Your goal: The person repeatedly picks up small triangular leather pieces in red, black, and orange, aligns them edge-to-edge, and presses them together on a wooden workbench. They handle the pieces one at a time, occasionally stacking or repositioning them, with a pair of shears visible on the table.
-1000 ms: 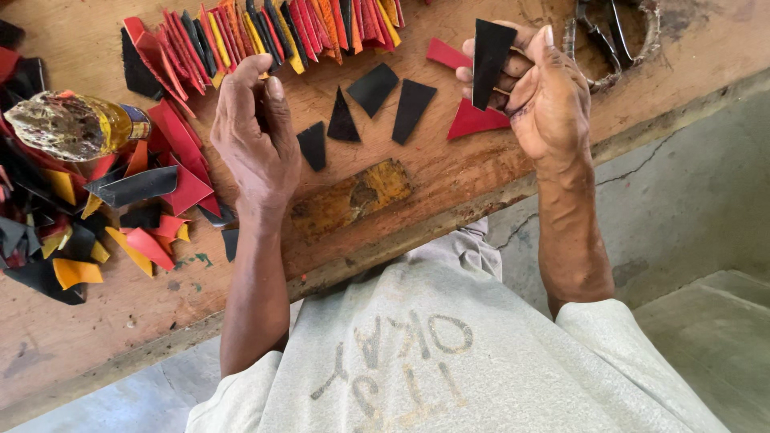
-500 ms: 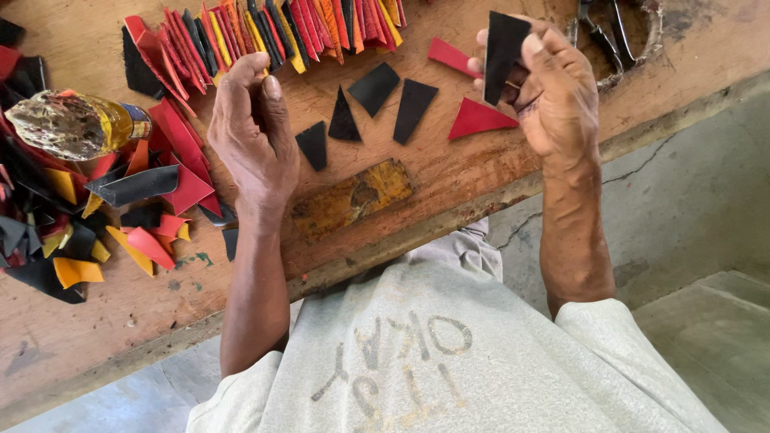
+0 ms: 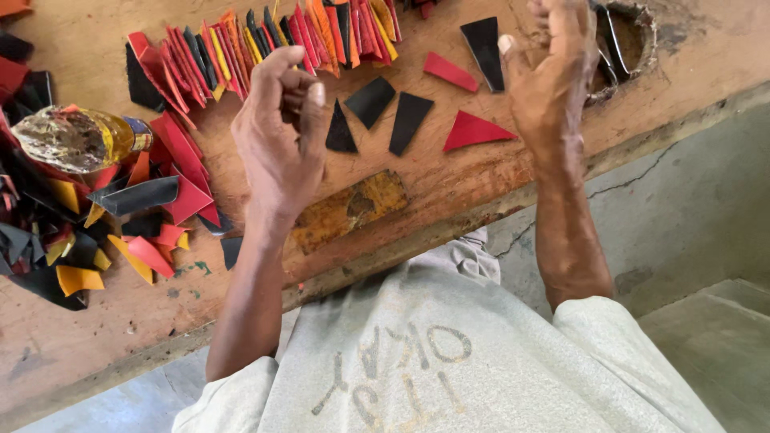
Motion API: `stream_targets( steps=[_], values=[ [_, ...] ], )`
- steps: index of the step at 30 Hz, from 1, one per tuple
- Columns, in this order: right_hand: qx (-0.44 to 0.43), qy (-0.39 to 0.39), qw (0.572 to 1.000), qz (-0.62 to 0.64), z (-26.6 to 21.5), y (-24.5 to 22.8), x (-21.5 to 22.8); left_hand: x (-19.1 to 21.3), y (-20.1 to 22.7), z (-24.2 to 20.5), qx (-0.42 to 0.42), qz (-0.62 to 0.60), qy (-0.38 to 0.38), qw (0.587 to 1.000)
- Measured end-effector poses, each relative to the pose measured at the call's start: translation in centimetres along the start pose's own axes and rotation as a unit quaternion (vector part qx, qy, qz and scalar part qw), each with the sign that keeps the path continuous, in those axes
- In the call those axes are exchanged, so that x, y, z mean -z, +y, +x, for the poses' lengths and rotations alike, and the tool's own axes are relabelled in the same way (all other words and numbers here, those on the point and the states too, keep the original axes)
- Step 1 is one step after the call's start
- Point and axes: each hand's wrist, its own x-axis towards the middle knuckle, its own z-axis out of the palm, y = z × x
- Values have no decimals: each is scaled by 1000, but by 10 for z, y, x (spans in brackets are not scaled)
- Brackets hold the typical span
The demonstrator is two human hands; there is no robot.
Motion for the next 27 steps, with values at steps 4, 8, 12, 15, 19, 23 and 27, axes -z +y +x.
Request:
stream_targets(
  steps=[4,8,12,15,19,23,27],
  values=[
    [-58,-87,990,99,18,-18,-14,-27,8,35,-30,33,-47,998],
    [54,-86,995,20,38,-33,-29,-62,6,67,-102,67,-78,990],
    [103,-121,987,19,52,-38,-49,-83,-6,80,-78,39,-120,989],
    [104,-120,987,7,61,-37,-60,-98,-18,87,-108,63,-110,986],
    [75,-147,984,67,66,-34,-61,-106,-33,85,-104,59,-102,988],
    [51,-181,980,61,71,-30,-58,-106,-36,88,-124,51,-100,986],
    [49,-139,985,86,68,-26,-64,-99,-27,87,-116,43,-106,987]
  ],
)
